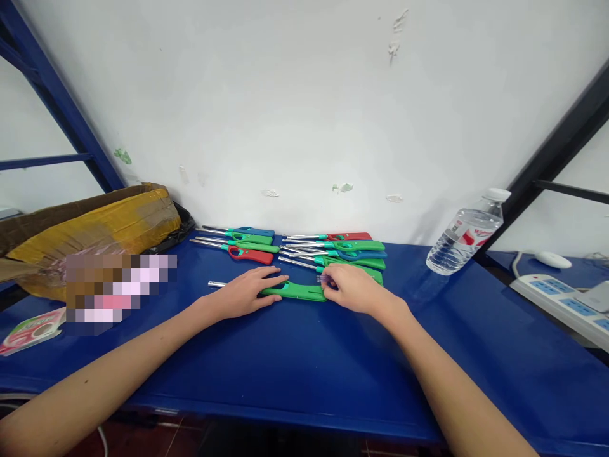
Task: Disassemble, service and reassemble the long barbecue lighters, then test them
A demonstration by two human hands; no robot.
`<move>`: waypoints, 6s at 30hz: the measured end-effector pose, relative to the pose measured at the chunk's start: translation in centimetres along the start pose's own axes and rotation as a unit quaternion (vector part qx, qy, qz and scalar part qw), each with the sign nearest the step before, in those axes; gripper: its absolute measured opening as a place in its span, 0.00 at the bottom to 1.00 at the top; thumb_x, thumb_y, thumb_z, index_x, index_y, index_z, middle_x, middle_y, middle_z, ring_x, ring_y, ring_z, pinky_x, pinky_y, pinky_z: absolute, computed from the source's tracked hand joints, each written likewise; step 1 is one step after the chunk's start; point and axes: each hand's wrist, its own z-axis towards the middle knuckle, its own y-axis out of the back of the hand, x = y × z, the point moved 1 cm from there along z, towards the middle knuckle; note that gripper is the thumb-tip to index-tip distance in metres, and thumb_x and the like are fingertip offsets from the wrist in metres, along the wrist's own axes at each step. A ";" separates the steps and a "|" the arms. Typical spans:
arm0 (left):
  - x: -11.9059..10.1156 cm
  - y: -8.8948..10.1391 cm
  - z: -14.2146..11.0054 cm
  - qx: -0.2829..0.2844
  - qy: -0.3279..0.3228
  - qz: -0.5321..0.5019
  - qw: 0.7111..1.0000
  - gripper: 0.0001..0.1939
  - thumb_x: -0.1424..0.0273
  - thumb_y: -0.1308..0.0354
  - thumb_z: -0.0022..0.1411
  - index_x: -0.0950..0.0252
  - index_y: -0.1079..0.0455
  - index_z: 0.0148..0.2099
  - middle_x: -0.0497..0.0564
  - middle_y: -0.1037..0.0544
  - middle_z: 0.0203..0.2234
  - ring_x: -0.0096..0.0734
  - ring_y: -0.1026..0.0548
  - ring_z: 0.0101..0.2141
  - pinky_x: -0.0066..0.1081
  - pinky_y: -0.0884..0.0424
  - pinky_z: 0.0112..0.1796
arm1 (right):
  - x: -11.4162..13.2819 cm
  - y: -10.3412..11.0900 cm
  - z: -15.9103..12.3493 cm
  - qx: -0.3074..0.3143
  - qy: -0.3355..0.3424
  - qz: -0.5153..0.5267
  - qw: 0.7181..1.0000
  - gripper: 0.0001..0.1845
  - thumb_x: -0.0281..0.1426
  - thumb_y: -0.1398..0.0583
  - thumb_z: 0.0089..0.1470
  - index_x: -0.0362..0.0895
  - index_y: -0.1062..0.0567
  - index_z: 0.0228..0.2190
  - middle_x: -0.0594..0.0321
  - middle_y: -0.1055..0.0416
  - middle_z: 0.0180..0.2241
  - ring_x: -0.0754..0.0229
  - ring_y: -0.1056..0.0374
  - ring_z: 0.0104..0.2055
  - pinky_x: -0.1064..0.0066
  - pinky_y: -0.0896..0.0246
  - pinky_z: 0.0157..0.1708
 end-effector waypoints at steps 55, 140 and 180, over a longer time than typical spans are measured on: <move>-0.2 0.3 0.0 0.002 0.002 -0.027 1.000 0.25 0.58 0.48 0.69 0.59 0.38 0.65 0.59 0.37 0.62 0.50 0.37 0.61 0.45 0.39 0.59 | 1.2 -1.3 1.1 -0.320 -0.002 0.576 0.752 0.19 0.50 0.42 0.57 0.48 0.36 0.31 0.74 0.50 0.19 0.68 0.51 0.16 0.72 0.53 0.19; -0.2 0.2 -0.1 0.004 -0.001 -0.002 1.000 0.25 0.58 0.50 0.70 0.59 0.40 0.66 0.60 0.37 0.62 0.48 0.37 0.61 0.45 0.39 0.59 | -0.3 -1.3 2.1 -0.196 -0.030 0.765 0.612 0.24 0.52 0.40 0.53 0.47 0.37 0.20 0.68 0.49 0.20 0.60 0.44 0.25 0.68 0.41 0.29; 0.0 0.0 -0.2 -0.009 -0.009 -0.006 1.000 0.25 0.57 0.52 0.71 0.59 0.40 0.66 0.60 0.36 0.61 0.49 0.36 0.60 0.47 0.39 0.59 | 0.6 -0.8 1.1 -0.124 -0.003 0.764 0.633 0.24 0.55 0.48 0.55 0.48 0.33 0.28 0.72 0.57 0.18 0.62 0.58 0.20 0.68 0.47 0.25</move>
